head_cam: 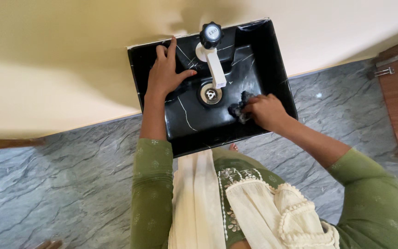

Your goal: The person scrubs a black marble sink with a dark cloth, repeatedly wiping the basin, faucet, and drain area. The person turns the faucet on and off to rinse the cloth and continues scrubbing the sink surfaces.

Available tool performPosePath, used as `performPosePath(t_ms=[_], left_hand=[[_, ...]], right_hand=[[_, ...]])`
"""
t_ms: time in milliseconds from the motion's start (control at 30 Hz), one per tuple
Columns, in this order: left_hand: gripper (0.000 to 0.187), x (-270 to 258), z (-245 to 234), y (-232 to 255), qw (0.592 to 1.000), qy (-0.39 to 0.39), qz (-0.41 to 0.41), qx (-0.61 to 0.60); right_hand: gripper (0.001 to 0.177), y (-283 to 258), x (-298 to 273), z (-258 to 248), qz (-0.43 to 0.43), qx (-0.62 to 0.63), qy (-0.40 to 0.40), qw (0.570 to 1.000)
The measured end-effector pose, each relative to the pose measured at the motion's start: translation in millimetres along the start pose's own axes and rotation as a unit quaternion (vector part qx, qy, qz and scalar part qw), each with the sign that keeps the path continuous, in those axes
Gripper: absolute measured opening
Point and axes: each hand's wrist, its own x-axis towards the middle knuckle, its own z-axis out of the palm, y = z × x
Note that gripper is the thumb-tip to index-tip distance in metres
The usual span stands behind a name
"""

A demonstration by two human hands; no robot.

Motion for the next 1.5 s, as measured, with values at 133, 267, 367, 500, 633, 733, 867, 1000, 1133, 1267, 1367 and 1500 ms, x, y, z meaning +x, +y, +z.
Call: performPosePath(t_ms=[133,267,367,500,633,733,867,1000,1133,1267,1367,1500], left_hand=[[0.119,3.3,0.8,-2.9,1.000,0.002,0.010,0.003],[0.117,2.7,-0.4,-3.4,1.000,-0.002,0.008,-0.001],[0.118,8.3,-2.3,-6.6,0.999,0.021,0.039,0.007],[0.117,1.8,-0.2,-9.0,0.999,0.026,0.037,-0.003],[0.117,2.3,-4.2,-3.6,0.999,0.027,0.034,0.015],[0.118,0.7,-3.3,-0.6,0.999,0.026,0.036,0.028],[0.103,-0.6,-10.0,-3.6,0.998,0.044,0.048,0.016],[0.055,-6.9,-16.4,-20.0,0.981,0.149,0.104,-0.072],[0.022,7.6,-9.0,-42.5,0.946,0.320,0.050,-0.007],[0.022,13.5,-4.7,-62.5,0.908,0.420,-0.011,0.003],[0.037,14.6,-2.4,-64.1,0.896,0.441,-0.048,0.005],[0.049,16.9,1.7,-63.4,0.910,0.400,-0.106,-0.024]], right_hand=[[0.014,56.5,44.0,13.1,0.033,-0.080,0.089,0.992],[0.017,97.3,128.0,33.8,0.028,-0.134,0.184,0.973],[0.020,100.4,153.0,41.2,0.057,-0.120,0.205,0.970],[0.019,91.1,119.1,33.1,0.038,-0.106,0.171,0.979],[0.028,62.1,60.6,11.2,0.002,-0.081,0.099,0.992],[0.027,46.3,9.1,-4.0,-0.015,-0.020,0.053,0.998],[0.019,23.0,-12.8,-6.6,0.031,0.032,0.013,0.999],[0.037,-11.6,3.3,-1.3,0.006,0.009,-0.014,1.000],[0.024,-62.9,46.5,13.2,-0.070,0.038,-0.054,0.995],[0.023,-140.5,107.8,38.2,-0.127,0.095,-0.029,0.987],[0.039,-183.9,151.5,41.2,-0.095,0.134,0.004,0.986],[0.035,-184.4,146.9,35.9,-0.102,0.146,-0.012,0.984]])
